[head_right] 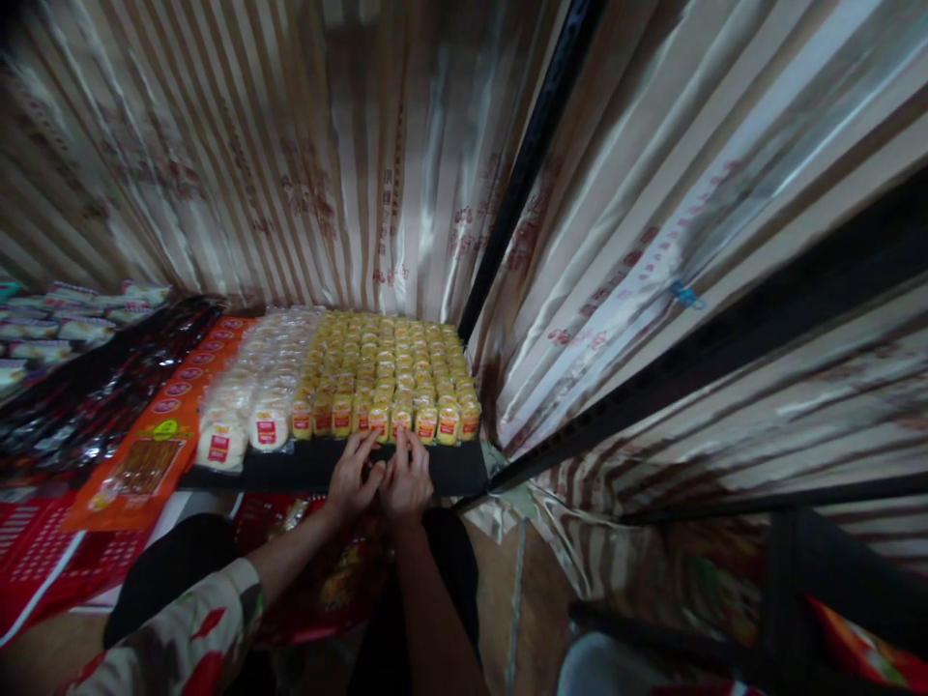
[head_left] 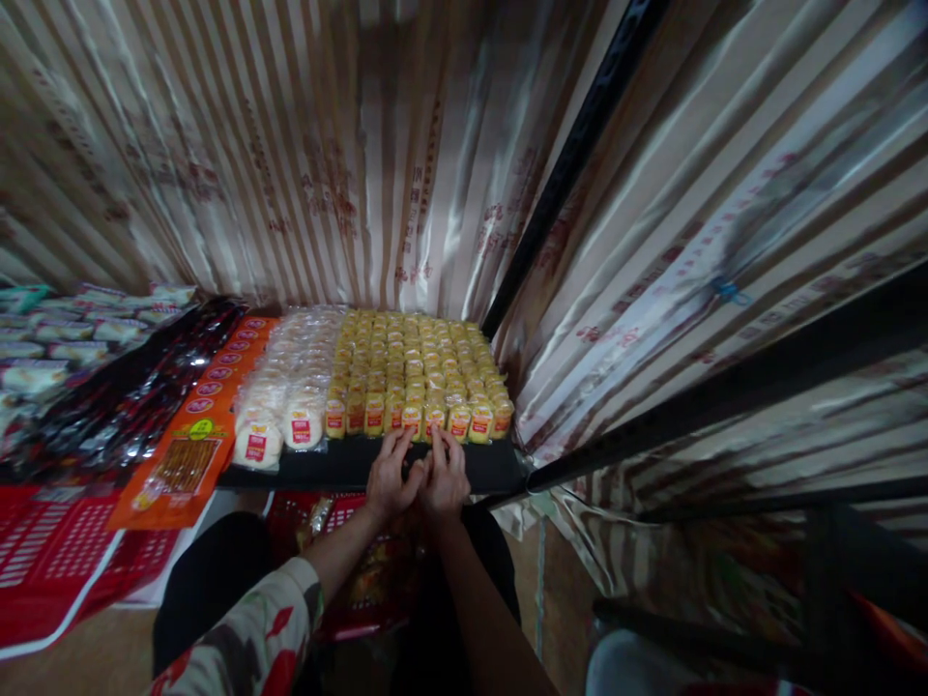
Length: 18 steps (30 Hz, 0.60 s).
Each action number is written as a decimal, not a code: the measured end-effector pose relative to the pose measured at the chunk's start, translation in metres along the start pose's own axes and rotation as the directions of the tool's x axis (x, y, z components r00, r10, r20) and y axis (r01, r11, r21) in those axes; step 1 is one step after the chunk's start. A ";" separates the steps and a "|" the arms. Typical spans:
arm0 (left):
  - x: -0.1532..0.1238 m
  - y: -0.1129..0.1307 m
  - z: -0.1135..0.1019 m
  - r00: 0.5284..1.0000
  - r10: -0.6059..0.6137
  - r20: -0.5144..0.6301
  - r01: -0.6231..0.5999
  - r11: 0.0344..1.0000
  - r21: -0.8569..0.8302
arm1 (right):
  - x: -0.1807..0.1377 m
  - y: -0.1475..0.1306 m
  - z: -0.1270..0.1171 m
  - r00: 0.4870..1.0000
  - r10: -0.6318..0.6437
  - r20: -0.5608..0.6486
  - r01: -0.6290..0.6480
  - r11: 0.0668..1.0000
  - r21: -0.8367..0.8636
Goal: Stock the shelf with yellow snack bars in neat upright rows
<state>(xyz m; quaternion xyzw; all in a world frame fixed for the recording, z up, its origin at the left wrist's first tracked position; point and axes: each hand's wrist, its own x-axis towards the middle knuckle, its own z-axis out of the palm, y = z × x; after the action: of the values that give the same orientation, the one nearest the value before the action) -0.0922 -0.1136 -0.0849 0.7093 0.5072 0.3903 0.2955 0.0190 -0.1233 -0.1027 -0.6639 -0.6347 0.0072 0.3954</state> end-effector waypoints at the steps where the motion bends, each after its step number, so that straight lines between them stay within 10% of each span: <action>1: 0.000 0.000 0.000 1.000 -0.001 -0.003 0.001 1.000 -0.001 | 0.000 0.000 0.000 1.000 0.004 0.008 -0.004 1.000 0.001; 11: -0.006 0.009 -0.006 0.997 0.079 -0.013 -0.078 0.995 0.058 | 0.003 -0.003 -0.009 1.000 -0.001 0.007 0.000 0.999 0.054; 18: -0.062 -0.006 -0.022 0.981 0.121 0.150 -0.138 0.985 0.105 | -0.011 -0.012 -0.021 0.997 -0.050 0.059 0.036 0.976 0.213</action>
<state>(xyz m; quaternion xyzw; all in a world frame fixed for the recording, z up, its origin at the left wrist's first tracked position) -0.1254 -0.1698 -0.0938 0.7827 0.4590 0.3273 0.2637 0.0174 -0.1454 -0.0869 -0.6036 -0.6568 0.0873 0.4435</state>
